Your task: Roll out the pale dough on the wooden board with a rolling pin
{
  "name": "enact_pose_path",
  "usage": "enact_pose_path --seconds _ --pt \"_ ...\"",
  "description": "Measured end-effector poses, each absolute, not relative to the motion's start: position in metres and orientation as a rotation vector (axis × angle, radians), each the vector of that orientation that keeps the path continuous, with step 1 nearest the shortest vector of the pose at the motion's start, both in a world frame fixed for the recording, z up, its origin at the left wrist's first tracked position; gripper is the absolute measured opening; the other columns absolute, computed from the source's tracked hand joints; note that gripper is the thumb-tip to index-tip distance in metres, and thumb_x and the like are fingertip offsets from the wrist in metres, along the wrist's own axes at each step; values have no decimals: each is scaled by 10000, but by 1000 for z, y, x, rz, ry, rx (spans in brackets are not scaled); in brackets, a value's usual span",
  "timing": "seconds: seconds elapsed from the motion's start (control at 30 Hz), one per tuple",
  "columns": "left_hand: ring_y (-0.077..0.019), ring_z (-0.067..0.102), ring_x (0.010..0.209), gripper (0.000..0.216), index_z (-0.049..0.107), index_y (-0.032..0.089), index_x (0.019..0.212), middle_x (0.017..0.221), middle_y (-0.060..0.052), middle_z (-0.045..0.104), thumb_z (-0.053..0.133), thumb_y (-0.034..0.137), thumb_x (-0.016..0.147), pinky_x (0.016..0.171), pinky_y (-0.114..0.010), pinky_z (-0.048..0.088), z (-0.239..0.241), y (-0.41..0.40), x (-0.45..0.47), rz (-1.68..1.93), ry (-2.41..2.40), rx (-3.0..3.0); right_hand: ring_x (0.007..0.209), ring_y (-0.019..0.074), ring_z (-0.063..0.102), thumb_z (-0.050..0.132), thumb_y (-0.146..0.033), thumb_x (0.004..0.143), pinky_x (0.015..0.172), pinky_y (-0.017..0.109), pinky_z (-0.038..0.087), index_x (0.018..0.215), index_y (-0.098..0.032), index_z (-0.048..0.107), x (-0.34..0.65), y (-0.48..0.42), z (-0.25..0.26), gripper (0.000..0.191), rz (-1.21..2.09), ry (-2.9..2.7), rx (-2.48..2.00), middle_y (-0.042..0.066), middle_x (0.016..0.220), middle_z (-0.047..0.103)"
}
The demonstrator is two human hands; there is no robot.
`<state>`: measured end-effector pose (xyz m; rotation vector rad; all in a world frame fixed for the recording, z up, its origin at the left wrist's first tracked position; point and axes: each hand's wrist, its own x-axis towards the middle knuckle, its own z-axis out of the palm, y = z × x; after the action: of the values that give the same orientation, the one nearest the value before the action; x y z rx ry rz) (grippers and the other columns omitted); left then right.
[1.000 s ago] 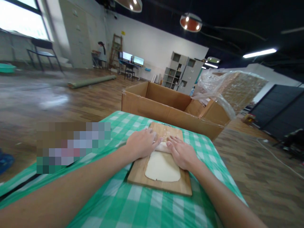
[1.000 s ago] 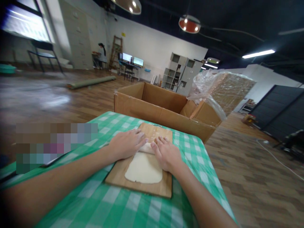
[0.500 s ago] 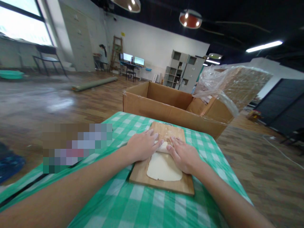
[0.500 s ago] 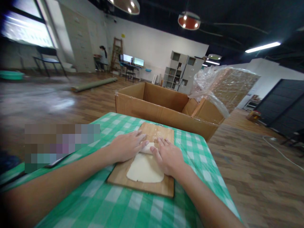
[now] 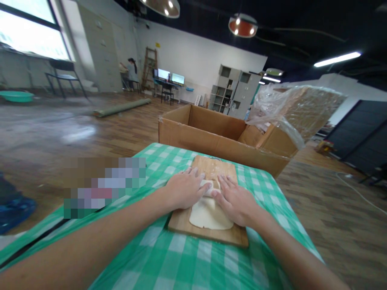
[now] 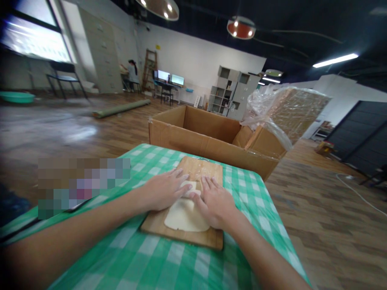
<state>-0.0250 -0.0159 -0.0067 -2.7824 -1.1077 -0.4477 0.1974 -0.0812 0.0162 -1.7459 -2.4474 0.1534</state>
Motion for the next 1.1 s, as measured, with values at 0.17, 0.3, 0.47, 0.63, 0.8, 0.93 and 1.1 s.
enact_pose_path --seconds 0.17,0.3,0.47,0.63,0.8,0.93,1.1 --pt "-297 598 1214 321 707 188 1212 1209 -161 691 441 306 1078 1022 -461 478 -10 -2 -20 -406 -961 -2740 1567 265 324 98 -523 1118 1302 528 231 1585 -133 479 203 -63 14 718 120 -2497 -1614 136 1640 427" --pt "-298 622 1126 307 717 154 1158 1114 -176 692 447 273 1073 962 -472 498 -6 0 -16 -389 -969 -2657 1567 246 320 71 -447 1124 1312 503 216 1569 -130 502 203 -58 18 696 104 -2546 -1609 125 1637 430" --pt "-335 604 1263 430 709 162 1250 1232 -196 702 393 406 1091 1028 -508 479 -2 -39 -21 -450 -1129 -2621 1597 304 218 116 -631 1093 1307 511 219 1629 -18 341 193 -102 18 845 90 -2459 -1709 199 1693 293" --pt "-391 354 1543 741 470 38 1546 1611 -264 451 370 577 1047 1234 -568 299 -10 -94 -33 -535 -1280 -2557 1613 347 118 300 -713 1047 1309 555 204 1651 -18 279 188 -163 2 922 -36 -2449 -1643 195 1723 157" --pt "-395 383 1529 787 495 27 1520 1596 -278 464 318 629 1045 1212 -558 335 -13 -91 -30 -524 -1321 -2583 1605 326 184 265 -692 1063 1301 559 233 1656 -44 283 194 -153 5 878 45 -2451 -1624 190 1712 220" --pt "-371 604 1312 660 620 51 1360 1389 -286 637 293 553 1084 1060 -518 478 -2 -48 -16 -508 -1351 -2612 1587 269 262 108 -578 1107 1303 537 229 1620 -121 410 207 -96 11 751 183 -2464 -1614 141 1676 360" --pt "-312 677 1105 425 667 149 1240 1184 -205 706 360 406 1098 970 -479 491 18 1 -1 -358 -1276 -2681 1562 223 327 1 -548 1102 1295 472 262 1604 -189 453 220 -32 8 765 241 -2487 -1559 92 1640 445"
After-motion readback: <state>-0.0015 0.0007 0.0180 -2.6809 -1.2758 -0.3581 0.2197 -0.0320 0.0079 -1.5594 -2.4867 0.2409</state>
